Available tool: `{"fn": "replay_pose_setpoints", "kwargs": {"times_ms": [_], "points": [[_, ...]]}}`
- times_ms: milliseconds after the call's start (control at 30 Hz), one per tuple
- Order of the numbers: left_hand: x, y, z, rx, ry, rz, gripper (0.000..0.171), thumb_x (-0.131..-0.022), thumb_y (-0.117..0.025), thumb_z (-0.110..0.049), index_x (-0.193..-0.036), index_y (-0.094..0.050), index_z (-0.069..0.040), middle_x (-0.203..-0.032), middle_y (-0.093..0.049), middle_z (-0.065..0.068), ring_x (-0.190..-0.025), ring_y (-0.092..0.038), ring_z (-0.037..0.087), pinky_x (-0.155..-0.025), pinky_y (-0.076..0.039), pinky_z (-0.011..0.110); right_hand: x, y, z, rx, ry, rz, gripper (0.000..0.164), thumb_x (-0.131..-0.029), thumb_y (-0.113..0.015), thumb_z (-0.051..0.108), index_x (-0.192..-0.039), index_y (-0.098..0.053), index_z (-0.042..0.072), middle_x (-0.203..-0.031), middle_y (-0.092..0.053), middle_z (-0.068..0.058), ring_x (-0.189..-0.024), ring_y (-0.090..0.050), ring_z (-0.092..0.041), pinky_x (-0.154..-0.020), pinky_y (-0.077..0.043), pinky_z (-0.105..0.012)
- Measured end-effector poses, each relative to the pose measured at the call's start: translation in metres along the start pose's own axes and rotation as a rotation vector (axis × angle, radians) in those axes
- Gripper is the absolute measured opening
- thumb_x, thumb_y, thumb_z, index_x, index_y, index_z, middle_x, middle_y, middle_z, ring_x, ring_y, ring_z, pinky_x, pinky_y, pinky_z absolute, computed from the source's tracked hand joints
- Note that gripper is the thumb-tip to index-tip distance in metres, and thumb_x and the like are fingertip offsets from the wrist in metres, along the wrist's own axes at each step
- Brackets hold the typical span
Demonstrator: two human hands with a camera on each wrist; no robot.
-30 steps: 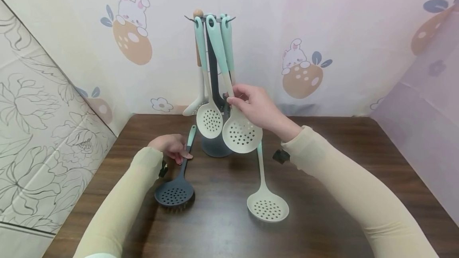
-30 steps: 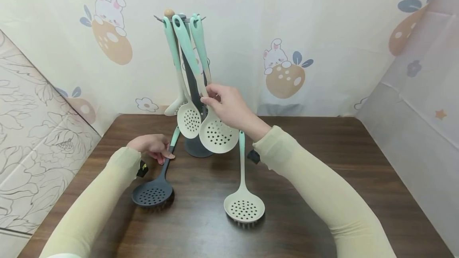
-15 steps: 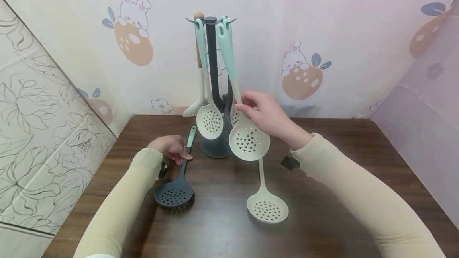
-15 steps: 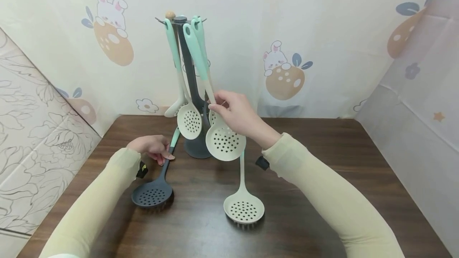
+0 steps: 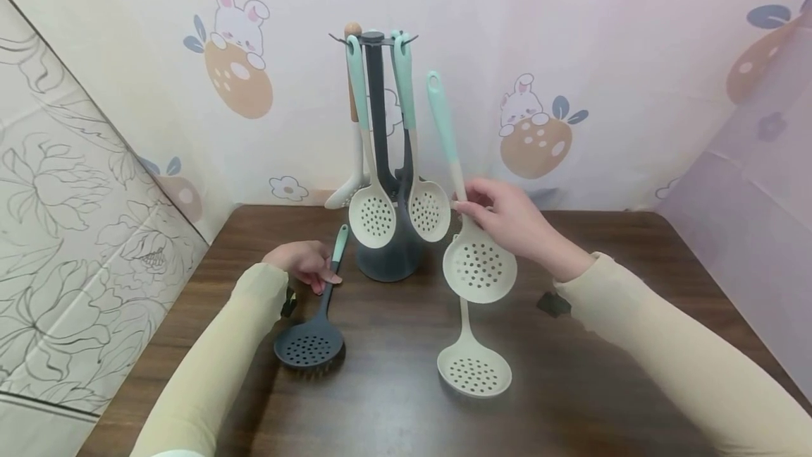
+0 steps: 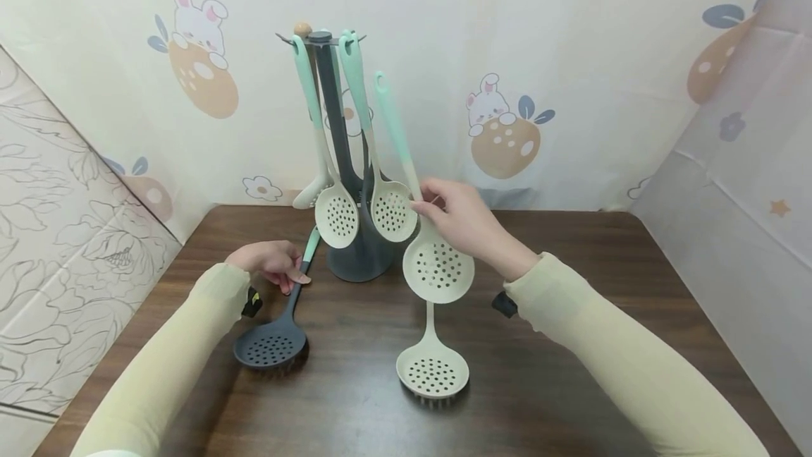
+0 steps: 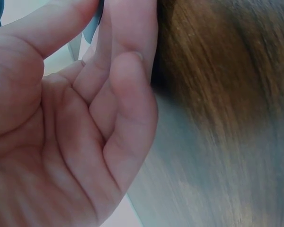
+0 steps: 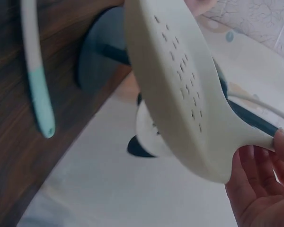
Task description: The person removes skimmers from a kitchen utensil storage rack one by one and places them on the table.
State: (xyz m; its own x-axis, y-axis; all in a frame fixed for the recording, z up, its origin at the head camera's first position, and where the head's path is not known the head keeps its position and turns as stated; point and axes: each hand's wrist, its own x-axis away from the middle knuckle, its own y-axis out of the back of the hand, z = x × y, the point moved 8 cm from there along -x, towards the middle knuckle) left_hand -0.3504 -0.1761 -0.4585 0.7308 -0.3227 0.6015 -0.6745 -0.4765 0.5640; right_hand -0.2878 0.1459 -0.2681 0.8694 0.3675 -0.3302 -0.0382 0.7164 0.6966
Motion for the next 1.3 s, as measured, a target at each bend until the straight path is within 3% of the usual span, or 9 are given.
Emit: {"fn": "replay_pose_setpoints", "kwargs": {"times_ms": [233, 600, 833, 1067, 1300], "points": [[0.000, -0.001, 0.001, 0.021, -0.004, -0.012, 0.029, -0.084, -0.081, -0.026, -0.086, -0.065, -0.002, -0.074, -0.069, 0.009, -0.068, -0.068, 0.019, -0.073, -0.053, 0.035, 0.015, 0.014, -0.020, 0.046, -0.015, -0.013, 0.006, -0.097, -0.067, 0.015, -0.100, -0.068, 0.010, -0.084, -0.070, -0.003, -0.075, -0.061, -0.019, -0.068, -0.046, -0.033], [0.000, 0.001, 0.001, 0.022, 0.001, -0.012, 0.029, -0.084, -0.081, -0.026, -0.084, -0.064, -0.002, -0.073, -0.069, 0.008, -0.067, -0.067, 0.018, -0.072, -0.053, 0.034, 0.043, 0.030, -0.060, 0.091, -0.159, 0.038, 0.018, -0.099, -0.065, 0.025, -0.105, -0.069, 0.009, -0.087, -0.071, -0.002, -0.080, -0.061, -0.022, -0.068, -0.047, -0.032], [-0.002, 0.001, 0.003, 0.031, 0.006, -0.013, 0.029, -0.084, -0.082, -0.026, -0.085, -0.064, -0.002, -0.074, -0.069, 0.009, -0.067, -0.068, 0.019, -0.073, -0.053, 0.035, 0.055, 0.020, -0.085, 0.047, -0.263, 0.099, 0.017, -0.097, -0.067, 0.021, -0.109, -0.069, 0.008, -0.090, -0.071, -0.006, -0.079, -0.061, -0.024, -0.066, -0.051, -0.032], [-0.002, 0.001, 0.003, 0.025, 0.011, -0.013, 0.029, -0.084, -0.081, -0.026, -0.086, -0.065, -0.003, -0.075, -0.070, 0.008, -0.068, -0.068, 0.019, -0.073, -0.053, 0.034, 0.070, 0.005, -0.105, -0.078, -0.355, 0.179, 0.015, -0.097, -0.066, 0.016, -0.108, -0.066, 0.005, -0.089, -0.070, -0.011, -0.076, -0.062, -0.025, -0.064, -0.053, -0.035], [-0.002, 0.002, 0.004, 0.022, 0.010, -0.021, 0.030, -0.084, -0.082, -0.027, -0.086, -0.065, -0.003, -0.075, -0.070, 0.009, -0.068, -0.068, 0.019, -0.072, -0.053, 0.034, 0.084, -0.014, -0.122, -0.175, -0.395, 0.256, 0.025, -0.097, -0.066, 0.014, -0.115, -0.062, -0.005, -0.098, -0.069, -0.017, -0.084, -0.067, -0.025, -0.073, -0.058, -0.043]]}}
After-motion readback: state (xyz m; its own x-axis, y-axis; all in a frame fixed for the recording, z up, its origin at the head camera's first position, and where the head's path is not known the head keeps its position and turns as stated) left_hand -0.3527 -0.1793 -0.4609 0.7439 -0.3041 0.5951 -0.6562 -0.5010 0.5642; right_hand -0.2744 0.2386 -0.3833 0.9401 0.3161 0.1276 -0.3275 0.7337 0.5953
